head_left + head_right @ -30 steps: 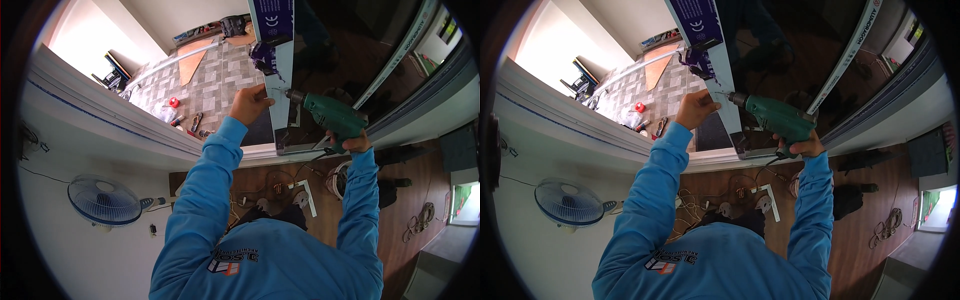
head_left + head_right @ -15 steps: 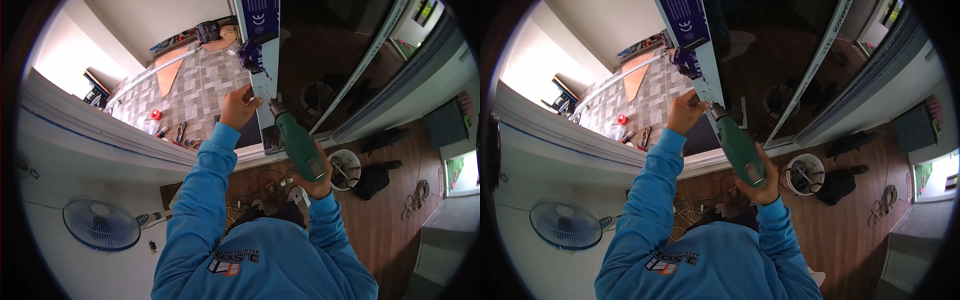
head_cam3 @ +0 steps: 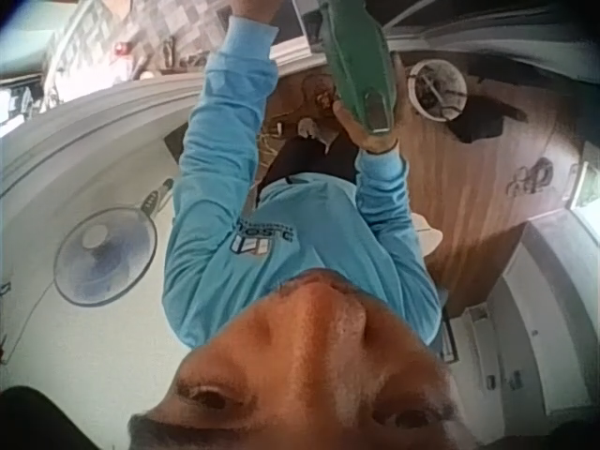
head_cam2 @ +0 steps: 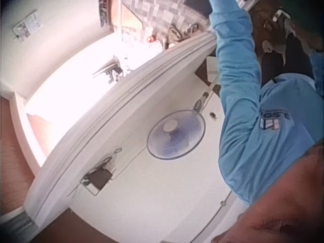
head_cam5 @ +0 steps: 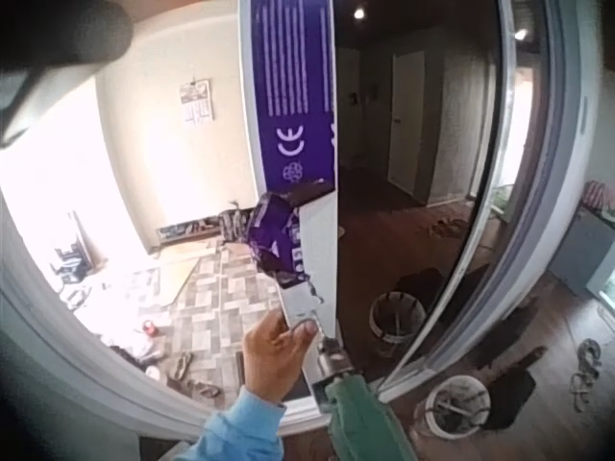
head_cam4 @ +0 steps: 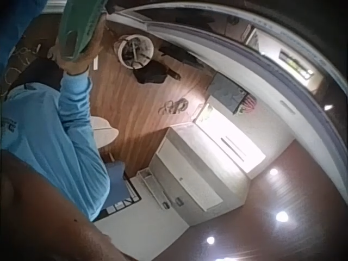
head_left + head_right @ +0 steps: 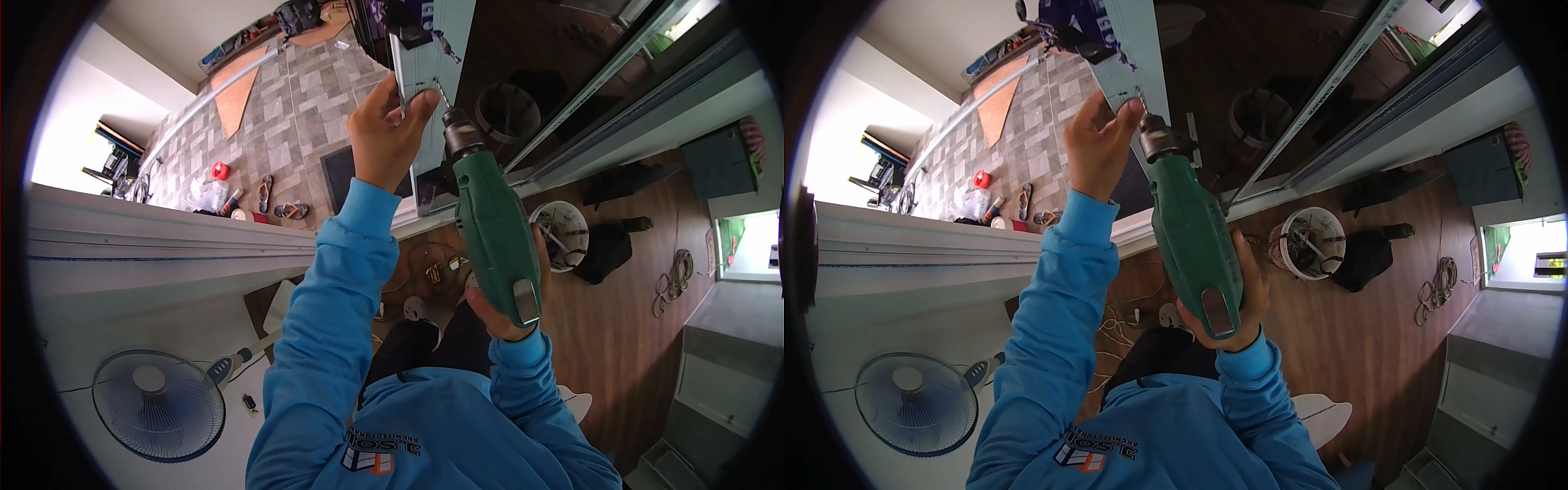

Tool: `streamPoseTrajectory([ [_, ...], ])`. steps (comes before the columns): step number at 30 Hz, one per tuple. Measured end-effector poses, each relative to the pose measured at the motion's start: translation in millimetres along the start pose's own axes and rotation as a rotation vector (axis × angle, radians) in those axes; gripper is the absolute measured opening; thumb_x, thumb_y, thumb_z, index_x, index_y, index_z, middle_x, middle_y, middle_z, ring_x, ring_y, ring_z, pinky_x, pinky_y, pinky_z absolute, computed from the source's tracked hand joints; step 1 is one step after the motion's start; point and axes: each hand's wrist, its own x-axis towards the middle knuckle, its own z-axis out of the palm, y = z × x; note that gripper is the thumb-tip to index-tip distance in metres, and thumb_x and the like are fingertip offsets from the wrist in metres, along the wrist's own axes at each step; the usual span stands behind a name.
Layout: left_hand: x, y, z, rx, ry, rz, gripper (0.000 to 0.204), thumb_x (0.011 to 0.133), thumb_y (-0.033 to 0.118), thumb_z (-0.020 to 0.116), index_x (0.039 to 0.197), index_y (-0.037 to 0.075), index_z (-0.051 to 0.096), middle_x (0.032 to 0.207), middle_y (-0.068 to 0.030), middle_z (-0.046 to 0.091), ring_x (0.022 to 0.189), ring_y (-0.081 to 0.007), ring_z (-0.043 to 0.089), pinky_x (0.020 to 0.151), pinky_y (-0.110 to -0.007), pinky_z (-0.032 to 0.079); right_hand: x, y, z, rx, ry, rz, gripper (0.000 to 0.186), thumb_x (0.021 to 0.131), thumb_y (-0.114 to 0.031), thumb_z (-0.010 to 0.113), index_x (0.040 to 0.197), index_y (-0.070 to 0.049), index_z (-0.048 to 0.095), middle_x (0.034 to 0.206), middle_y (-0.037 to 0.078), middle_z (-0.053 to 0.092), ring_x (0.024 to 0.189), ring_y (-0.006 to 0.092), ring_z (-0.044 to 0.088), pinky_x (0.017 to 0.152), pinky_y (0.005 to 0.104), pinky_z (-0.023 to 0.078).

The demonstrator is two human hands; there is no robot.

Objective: Drilling a hole into a metal sliding door frame and then organizing construction tools.

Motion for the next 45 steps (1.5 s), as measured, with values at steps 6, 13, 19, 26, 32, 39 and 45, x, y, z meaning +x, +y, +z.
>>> streamPoseTrajectory([
  [6,0,4,-2,0.173,-0.014,-0.014,0.03,0.088,0.021,0.073,0.104,-0.004,0.067,0.089,-0.0069,0.071,0.082,-0.0086,0.063,0.075,-0.024,0.052,-19,19,5,0.058,-0.024,0.166,0.085,0.075,-0.019,0.076,0.143,0.006,0.031,0.12,0.025,0.06,0.105,0.0321,0.065,0.085,0.0376,0.054],
  [13,3,10,-4,0.276,-0.025,0.019,0.03,0.088,0.025,0.072,0.099,-0.003,0.069,0.079,-0.0043,0.069,0.073,-0.0053,0.059,0.065,-0.021,0.047,-16,19,5,0.065,-0.003,0.063,0.084,0.077,-0.016,0.076,0.145,0.0,0.03,0.122,0.025,0.059,0.103,0.0302,0.066,0.082,0.0358,0.056],
  [19,4,11,-2,0.172,0.0,0.034,0.031,0.083,0.024,0.077,0.097,-0.003,0.07,0.075,-0.004,0.069,0.069,-0.0029,0.057,0.061,-0.022,0.053,-14,24,11,0.247,0.027,-0.033,0.074,0.088,-0.02,0.068,0.148,-0.008,0.028,0.128,0.026,0.054,0.104,0.0311,0.064,0.08,0.0376,0.058],
  [26,4,9,-4,0.15,-0.011,0.007,0.034,0.083,0.021,0.077,0.106,-0.003,0.069,0.08,-0.0055,0.07,0.073,-0.0054,0.061,0.065,-0.023,0.055,-22,22,14,0.411,0.061,0.18,0.065,0.091,-0.025,0.064,0.146,-0.009,0.033,0.124,0.023,0.057,0.1,0.0272,0.066,0.079,0.0344,0.058],
  [32,3,6,-3,0.15,-0.016,0.008,0.032,0.082,0.02,0.078,0.105,-0.001,0.069,0.083,-0.0048,0.071,0.076,-0.0062,0.062,0.069,-0.026,0.057,1,8,14,-0.095,0.16,-0.047,0.059,0.088,-0.021,0.068,0.138,-0.004,0.043,0.107,0.018,0.067,0.091,0.0242,0.069,0.075,0.0336,0.059],
  [39,0,1,0,0.24,0.022,0.063,0.033,0.077,0.014,0.079,0.106,0.003,0.067,0.084,-0.0067,0.071,0.075,-0.0094,0.064,0.073,-0.032,0.056,10,-11,15,-0.136,0.175,-0.067,0.043,0.092,-0.005,0.058,0.134,-0.002,0.047,0.108,0.019,0.067,0.09,0.0241,0.069,0.074,0.0333,0.059],
  [45,0,-5,-1,0.269,0.022,0.11,0.033,0.077,0.02,0.079,0.106,0.007,0.068,0.079,-0.0071,0.07,0.065,-0.0139,0.063,0.064,-0.032,0.053,-8,-3,13,0.003,0.147,0.048,0.053,0.089,0.0,0.059,0.139,-0.006,0.043,0.111,0.021,0.065,0.091,0.025,0.069,0.076,0.0333,0.059],
])
